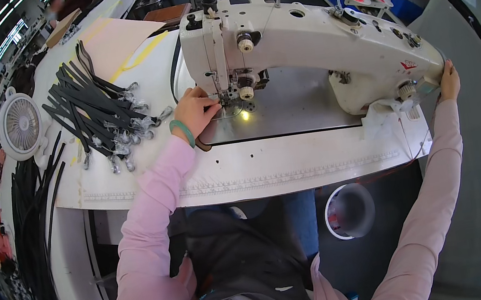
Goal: The person operates an industrial sewing machine to stitch black fabric straps. They feed the straps through the machine, cut the threads, and trim the ends with scissors. The person also handles a small plastic bag containing metal hardware, placing it on the table.
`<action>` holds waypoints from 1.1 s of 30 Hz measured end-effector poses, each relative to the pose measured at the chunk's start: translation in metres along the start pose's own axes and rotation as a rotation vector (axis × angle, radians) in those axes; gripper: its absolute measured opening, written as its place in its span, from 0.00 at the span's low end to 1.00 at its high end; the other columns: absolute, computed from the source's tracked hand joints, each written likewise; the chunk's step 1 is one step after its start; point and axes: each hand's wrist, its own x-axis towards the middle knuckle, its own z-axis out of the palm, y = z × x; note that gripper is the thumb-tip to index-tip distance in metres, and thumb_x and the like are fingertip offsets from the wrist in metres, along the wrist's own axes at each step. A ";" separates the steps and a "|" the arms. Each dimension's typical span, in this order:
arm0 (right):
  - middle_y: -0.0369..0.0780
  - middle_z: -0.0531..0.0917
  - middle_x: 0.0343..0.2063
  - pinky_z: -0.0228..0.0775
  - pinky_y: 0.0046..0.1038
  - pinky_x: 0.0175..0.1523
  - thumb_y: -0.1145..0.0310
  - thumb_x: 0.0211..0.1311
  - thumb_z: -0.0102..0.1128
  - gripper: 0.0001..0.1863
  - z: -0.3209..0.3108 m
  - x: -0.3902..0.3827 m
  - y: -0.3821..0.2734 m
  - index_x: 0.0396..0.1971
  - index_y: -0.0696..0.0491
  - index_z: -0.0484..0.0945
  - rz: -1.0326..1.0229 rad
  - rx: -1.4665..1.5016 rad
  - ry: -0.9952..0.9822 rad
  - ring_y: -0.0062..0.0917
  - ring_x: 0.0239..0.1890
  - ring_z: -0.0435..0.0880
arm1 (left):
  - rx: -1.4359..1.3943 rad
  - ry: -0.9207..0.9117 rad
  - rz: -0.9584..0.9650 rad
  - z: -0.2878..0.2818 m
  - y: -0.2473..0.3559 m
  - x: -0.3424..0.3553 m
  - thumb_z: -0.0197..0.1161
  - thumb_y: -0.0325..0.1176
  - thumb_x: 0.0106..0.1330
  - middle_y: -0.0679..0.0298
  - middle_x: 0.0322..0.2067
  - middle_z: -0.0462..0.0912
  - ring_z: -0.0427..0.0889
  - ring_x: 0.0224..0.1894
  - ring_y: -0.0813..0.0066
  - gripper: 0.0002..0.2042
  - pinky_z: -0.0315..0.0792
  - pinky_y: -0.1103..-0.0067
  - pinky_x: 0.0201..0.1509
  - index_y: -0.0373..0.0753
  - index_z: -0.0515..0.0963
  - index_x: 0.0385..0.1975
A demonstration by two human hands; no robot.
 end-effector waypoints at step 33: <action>0.43 0.76 0.39 0.68 0.28 0.43 0.49 0.65 0.39 0.26 0.025 -0.047 0.024 0.45 0.59 0.68 0.260 0.435 0.149 0.28 0.39 0.76 | 0.025 -0.007 -0.048 -0.004 0.008 -0.001 0.63 0.36 0.50 0.63 0.27 0.75 0.72 0.36 0.65 0.08 0.69 0.73 0.40 0.41 0.82 0.26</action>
